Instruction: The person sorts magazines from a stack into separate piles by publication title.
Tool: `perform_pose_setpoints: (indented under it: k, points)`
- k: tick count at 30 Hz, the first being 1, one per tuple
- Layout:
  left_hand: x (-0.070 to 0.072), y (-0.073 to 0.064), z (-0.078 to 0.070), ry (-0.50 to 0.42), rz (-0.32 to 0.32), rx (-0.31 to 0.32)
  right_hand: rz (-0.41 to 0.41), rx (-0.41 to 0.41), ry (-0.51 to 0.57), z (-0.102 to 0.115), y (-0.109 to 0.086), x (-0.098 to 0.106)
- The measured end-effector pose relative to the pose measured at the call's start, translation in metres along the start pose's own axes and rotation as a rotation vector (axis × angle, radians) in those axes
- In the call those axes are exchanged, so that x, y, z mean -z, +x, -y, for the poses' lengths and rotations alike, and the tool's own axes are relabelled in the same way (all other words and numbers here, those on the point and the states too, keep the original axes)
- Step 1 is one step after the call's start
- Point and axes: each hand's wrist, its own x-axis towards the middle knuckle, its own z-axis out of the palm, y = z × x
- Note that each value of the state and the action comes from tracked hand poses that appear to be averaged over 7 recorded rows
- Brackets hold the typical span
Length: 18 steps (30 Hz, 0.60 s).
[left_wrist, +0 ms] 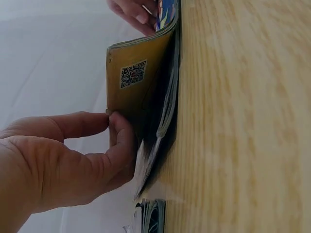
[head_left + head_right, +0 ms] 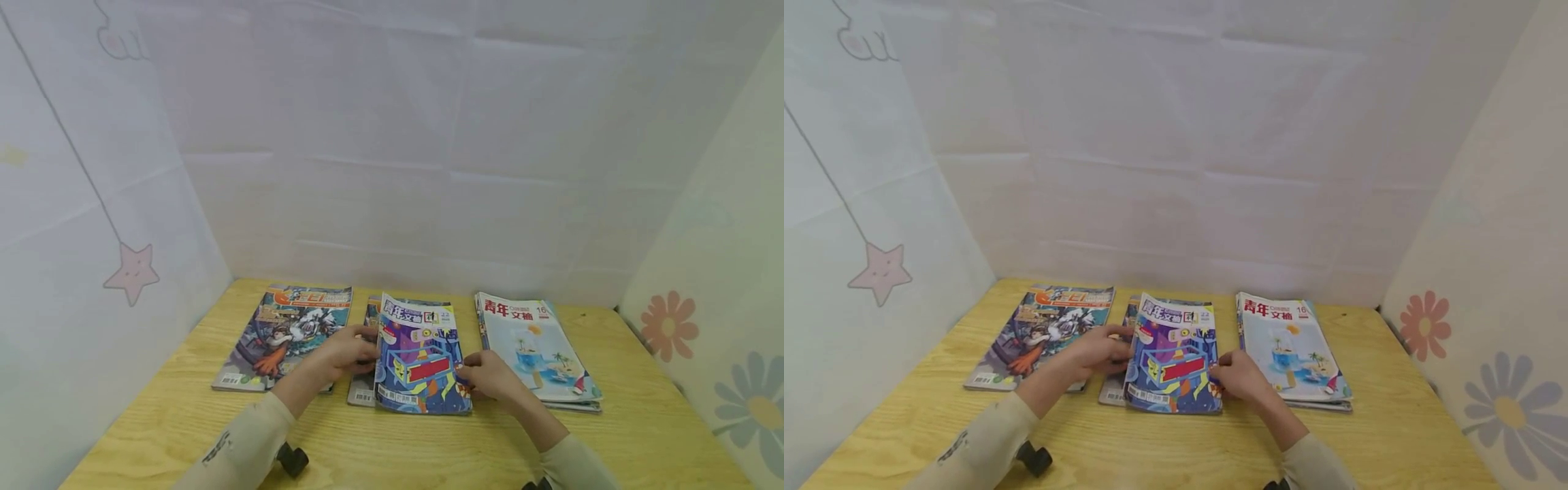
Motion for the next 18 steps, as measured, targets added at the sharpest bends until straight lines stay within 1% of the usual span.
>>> perform_pose_setpoints:
  k: [4,13,15,18]
  points:
    - [0.002,0.001,-0.001,-0.006,-0.002,-0.002,-0.017,-0.006,0.028,0.0,0.0,0.001]
    - [0.002,0.001,-0.005,0.002,-0.021,-0.006,-0.053,0.033,0.074,0.0,0.002,0.0]
    - [0.002,0.001,-0.007,-0.002,-0.024,-0.007,-0.063,0.036,0.059,0.002,0.002,0.0]
    - [0.002,0.0,-0.012,0.006,-0.023,-0.029,-0.074,0.027,0.038,0.004,0.003,0.001]
